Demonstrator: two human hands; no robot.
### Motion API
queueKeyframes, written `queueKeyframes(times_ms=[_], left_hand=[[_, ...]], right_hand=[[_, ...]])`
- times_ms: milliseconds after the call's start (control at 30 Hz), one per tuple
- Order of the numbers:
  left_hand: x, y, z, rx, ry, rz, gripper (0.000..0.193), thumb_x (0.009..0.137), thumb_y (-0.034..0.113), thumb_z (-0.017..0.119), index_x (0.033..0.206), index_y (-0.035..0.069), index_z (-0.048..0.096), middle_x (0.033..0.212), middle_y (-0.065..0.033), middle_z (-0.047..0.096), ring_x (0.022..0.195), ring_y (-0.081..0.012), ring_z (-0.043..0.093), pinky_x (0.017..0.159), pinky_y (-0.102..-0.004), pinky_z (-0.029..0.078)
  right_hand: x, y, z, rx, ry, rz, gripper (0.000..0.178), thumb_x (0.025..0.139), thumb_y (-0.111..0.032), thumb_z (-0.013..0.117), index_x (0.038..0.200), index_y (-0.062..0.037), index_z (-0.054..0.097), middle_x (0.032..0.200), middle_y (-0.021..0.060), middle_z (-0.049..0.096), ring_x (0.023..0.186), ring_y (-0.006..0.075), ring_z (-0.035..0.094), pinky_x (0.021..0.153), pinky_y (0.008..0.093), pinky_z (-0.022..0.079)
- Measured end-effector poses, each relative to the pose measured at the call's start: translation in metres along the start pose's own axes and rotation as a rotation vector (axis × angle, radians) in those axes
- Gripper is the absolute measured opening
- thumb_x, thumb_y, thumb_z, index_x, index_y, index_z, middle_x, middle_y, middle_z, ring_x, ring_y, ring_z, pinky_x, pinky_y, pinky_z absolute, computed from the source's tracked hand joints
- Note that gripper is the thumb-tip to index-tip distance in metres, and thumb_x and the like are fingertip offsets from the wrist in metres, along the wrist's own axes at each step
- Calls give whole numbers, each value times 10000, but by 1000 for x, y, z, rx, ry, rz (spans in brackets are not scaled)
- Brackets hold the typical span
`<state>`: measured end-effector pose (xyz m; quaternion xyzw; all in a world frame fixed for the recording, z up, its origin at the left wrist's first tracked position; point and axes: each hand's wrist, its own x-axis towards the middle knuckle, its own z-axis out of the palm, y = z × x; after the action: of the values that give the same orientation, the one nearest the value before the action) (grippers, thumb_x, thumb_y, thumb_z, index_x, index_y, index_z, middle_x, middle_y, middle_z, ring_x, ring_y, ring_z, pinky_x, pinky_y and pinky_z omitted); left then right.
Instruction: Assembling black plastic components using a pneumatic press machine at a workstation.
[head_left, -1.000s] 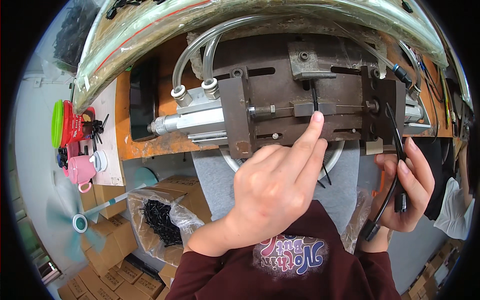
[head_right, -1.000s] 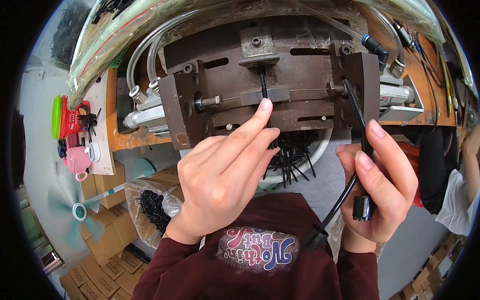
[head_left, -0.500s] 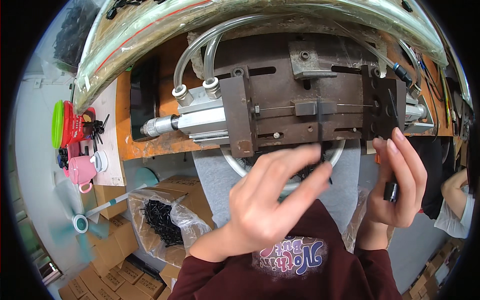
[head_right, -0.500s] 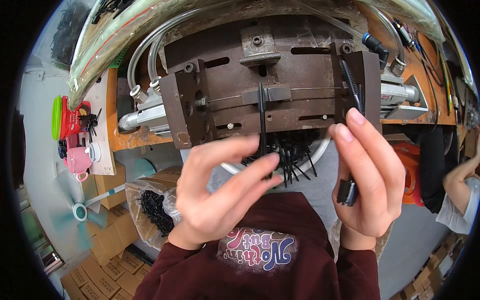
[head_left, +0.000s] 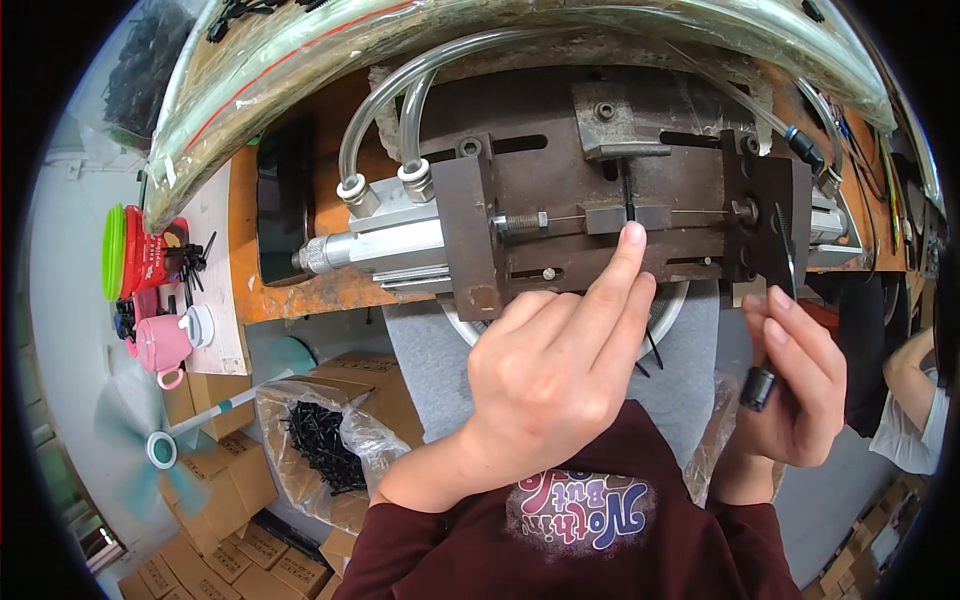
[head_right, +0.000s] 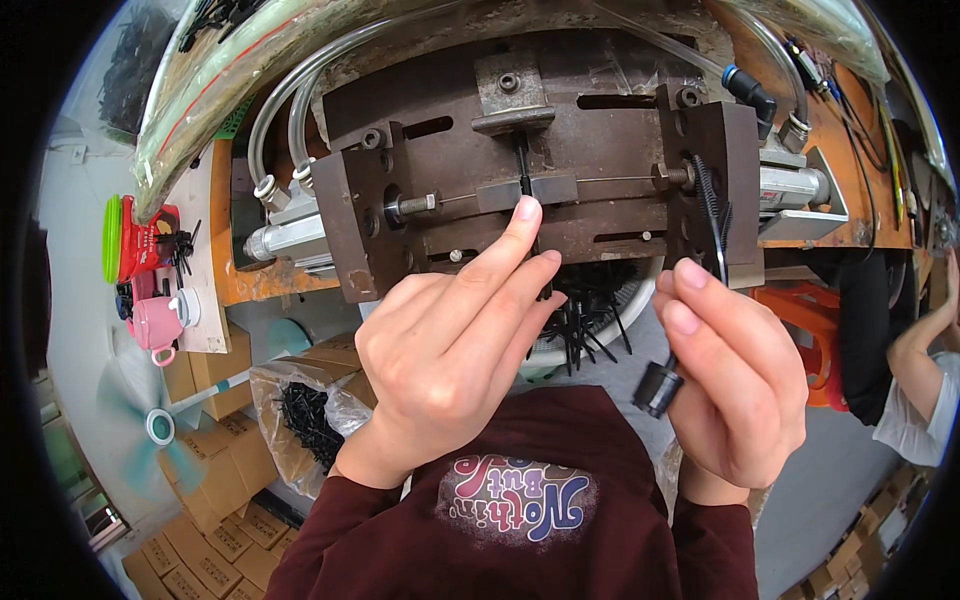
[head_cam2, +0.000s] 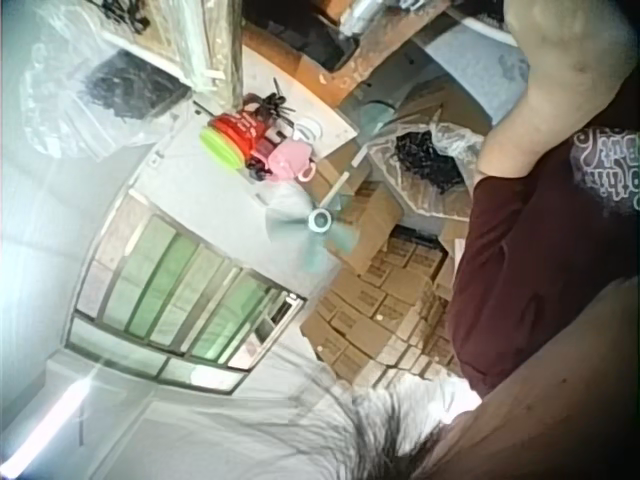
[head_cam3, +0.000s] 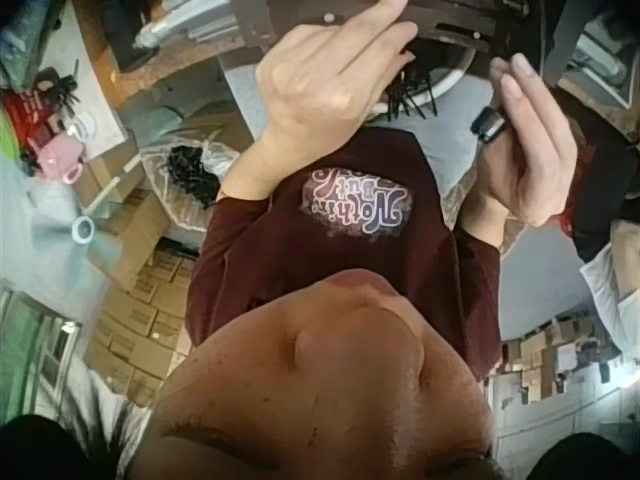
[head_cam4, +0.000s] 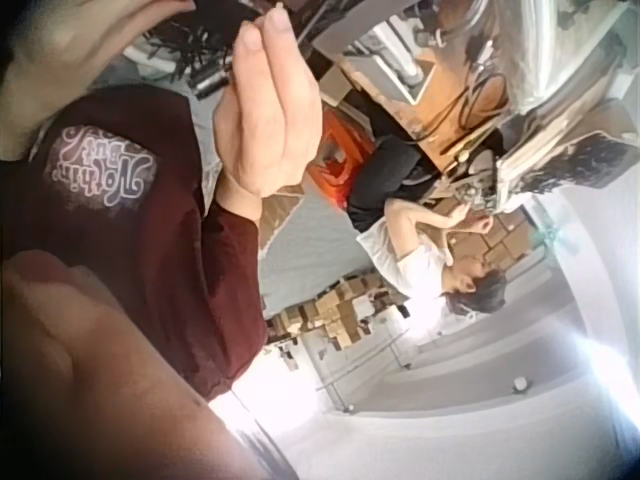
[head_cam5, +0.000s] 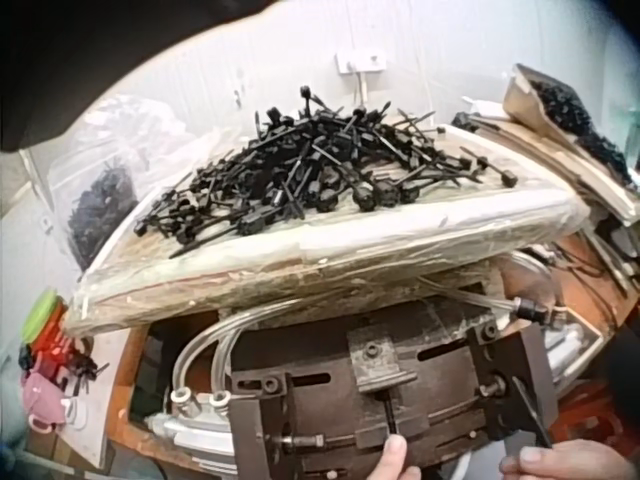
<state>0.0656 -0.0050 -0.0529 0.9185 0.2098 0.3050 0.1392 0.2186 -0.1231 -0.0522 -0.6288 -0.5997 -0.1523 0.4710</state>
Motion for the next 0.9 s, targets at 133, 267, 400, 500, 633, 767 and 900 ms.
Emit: queueKeyframes(times_ms=[133,267,400,500,633,767,900], left_hand=[[-3,4,-10,-556,-4,-89,359,679,119,855,998,9,735,1071,-142,719,799,-202,719,668,-277,579],[-9,8,-14,-770,11,-86,380,670,79,863,1021,19,732,958,-110,734,827,-214,718,699,-290,590],[-9,10,-20,-499,27,-83,368,642,35,847,992,13,736,981,-118,721,802,-203,696,673,-296,570],[-10,2,-7,-232,57,-48,341,612,29,827,938,-11,732,1070,-147,702,774,-213,678,644,-291,544],[-10,-3,10,-30,98,49,311,620,44,808,916,-11,729,1153,-158,689,679,-185,659,592,-265,512],[0,-1,3,40,45,64,251,650,45,770,890,-15,726,1131,-161,696,598,-141,609,565,-248,482],[2,-4,5,56,62,105,174,695,23,692,849,-55,711,1117,-188,693,539,-107,545,543,-235,454]], right_hand=[[0,-1,0,-41,-92,-113,276,708,116,755,964,49,675,1026,209,688,761,269,694,639,331,578],[3,-9,3,6,-183,-137,264,736,10,734,993,56,694,1053,209,688,818,274,704,684,348,591],[3,-5,5,44,-149,-47,323,856,-59,687,1144,68,617,1177,248,624,961,338,692,813,397,587],[-1,-1,-1,105,-115,80,437,948,-154,595,1295,89,491,1287,312,532,1059,412,652,919,452,541],[-5,-1,-8,134,-143,175,525,991,-212,526,1391,99,389,1356,362,458,1111,464,618,995,491,487],[-9,0,-2,341,-17,182,496,926,-89,627,1357,45,420,1382,387,417,1101,461,626,983,470,500],[-3,1,-1,359,-9,176,441,883,-81,699,1254,-30,465,1416,394,368,1044,354,673,873,360,569]])
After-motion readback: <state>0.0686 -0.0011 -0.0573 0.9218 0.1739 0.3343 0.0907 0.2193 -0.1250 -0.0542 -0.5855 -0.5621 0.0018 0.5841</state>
